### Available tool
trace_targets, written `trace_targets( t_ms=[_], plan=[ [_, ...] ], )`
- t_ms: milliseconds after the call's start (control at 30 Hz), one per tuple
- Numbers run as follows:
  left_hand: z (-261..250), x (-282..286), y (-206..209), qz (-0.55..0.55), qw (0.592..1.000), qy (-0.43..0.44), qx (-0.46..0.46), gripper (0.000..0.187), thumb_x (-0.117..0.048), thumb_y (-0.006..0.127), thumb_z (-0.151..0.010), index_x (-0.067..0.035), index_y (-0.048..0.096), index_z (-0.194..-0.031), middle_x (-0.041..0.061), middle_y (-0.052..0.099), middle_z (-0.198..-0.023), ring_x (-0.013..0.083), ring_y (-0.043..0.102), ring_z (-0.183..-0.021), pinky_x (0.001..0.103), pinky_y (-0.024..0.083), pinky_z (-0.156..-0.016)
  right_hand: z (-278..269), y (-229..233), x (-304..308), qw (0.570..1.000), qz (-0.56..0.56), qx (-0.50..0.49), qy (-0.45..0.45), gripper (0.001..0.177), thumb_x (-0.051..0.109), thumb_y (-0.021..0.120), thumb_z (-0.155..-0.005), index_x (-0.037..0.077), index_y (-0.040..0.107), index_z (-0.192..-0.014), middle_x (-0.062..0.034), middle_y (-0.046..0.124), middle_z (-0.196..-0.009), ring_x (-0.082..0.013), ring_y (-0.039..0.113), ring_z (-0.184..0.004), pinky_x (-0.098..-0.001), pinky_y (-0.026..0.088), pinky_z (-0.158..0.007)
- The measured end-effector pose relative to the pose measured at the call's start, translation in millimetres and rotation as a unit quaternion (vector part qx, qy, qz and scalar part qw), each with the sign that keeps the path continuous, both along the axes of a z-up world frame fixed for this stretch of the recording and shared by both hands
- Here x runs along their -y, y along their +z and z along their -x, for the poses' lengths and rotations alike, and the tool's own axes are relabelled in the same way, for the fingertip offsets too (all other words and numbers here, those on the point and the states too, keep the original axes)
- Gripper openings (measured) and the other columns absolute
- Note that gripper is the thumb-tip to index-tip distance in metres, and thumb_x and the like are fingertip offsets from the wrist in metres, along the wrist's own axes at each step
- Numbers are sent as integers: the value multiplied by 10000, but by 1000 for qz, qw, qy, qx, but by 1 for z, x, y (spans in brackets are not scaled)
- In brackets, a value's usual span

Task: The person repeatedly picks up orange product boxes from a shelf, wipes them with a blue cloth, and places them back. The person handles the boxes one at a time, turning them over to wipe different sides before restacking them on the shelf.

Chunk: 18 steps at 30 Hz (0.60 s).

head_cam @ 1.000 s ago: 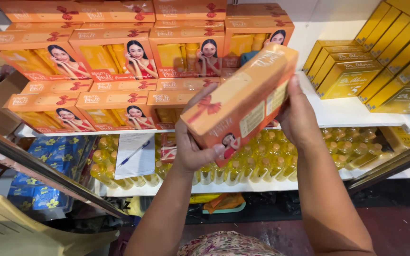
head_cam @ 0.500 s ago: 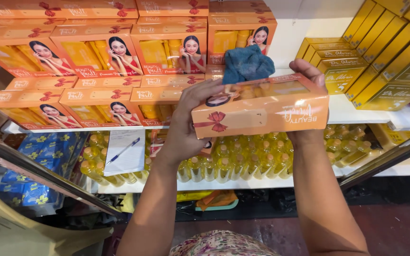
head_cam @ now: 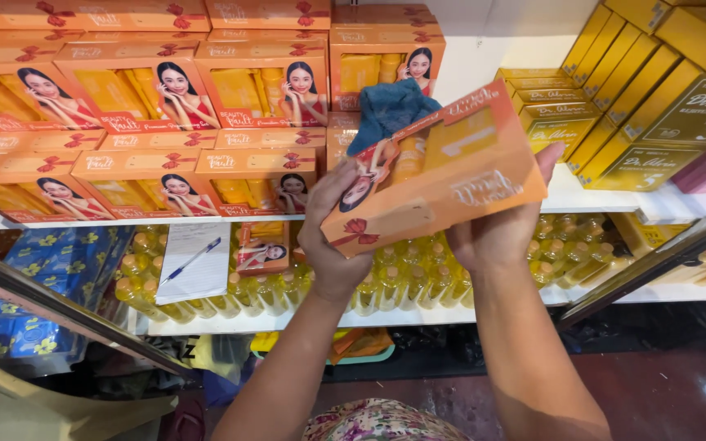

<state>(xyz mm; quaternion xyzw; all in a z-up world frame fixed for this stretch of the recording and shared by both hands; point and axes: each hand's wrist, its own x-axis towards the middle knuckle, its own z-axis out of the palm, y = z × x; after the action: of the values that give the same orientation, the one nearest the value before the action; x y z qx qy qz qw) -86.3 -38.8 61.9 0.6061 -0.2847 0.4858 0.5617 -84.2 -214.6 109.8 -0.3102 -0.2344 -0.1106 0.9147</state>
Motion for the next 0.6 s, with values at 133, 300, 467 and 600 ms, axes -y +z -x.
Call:
trace_targets(
  t_ms=[133,300,467,600],
  plan=[
    [-3,30,-26,92,979,-157,-86,700,42,726,-783,-11,512,-1447,151,568,-1488,247,574,-1393,372,456,-1201,-7,-20,-2,993,92,59,-32,710,492,604,-952,179,379,-1548,-41,498,-1519,-243,484,-1423,-438,390,-1216],
    [-11,41,-55,162,896,-328,-251,634,-3,814,-891,56,523,-1450,185,652,-1346,249,656,-1218,382,534,-1085,-41,-55,14,969,230,53,-74,766,112,768,-927,124,344,-1565,-33,574,-1352,-160,555,-1177,-324,470,-959],
    [-18,2,-42,96,825,-479,-285,782,-182,744,-843,-56,396,-1532,39,590,-1424,143,559,-1328,347,396,-1162,-57,-63,40,981,189,-27,-27,531,125,714,-1028,3,521,-1508,-63,678,-1201,-127,616,-967,-270,501,-791],
    [-42,-26,-46,154,786,-514,-308,647,-386,559,-1084,52,457,-1549,125,678,-1337,197,636,-1168,363,482,-1022,-53,-44,40,983,172,-56,-23,473,173,663,-990,-2,576,-1421,-88,714,-1258,-131,709,-1073,-300,580,-960]
  ],
)
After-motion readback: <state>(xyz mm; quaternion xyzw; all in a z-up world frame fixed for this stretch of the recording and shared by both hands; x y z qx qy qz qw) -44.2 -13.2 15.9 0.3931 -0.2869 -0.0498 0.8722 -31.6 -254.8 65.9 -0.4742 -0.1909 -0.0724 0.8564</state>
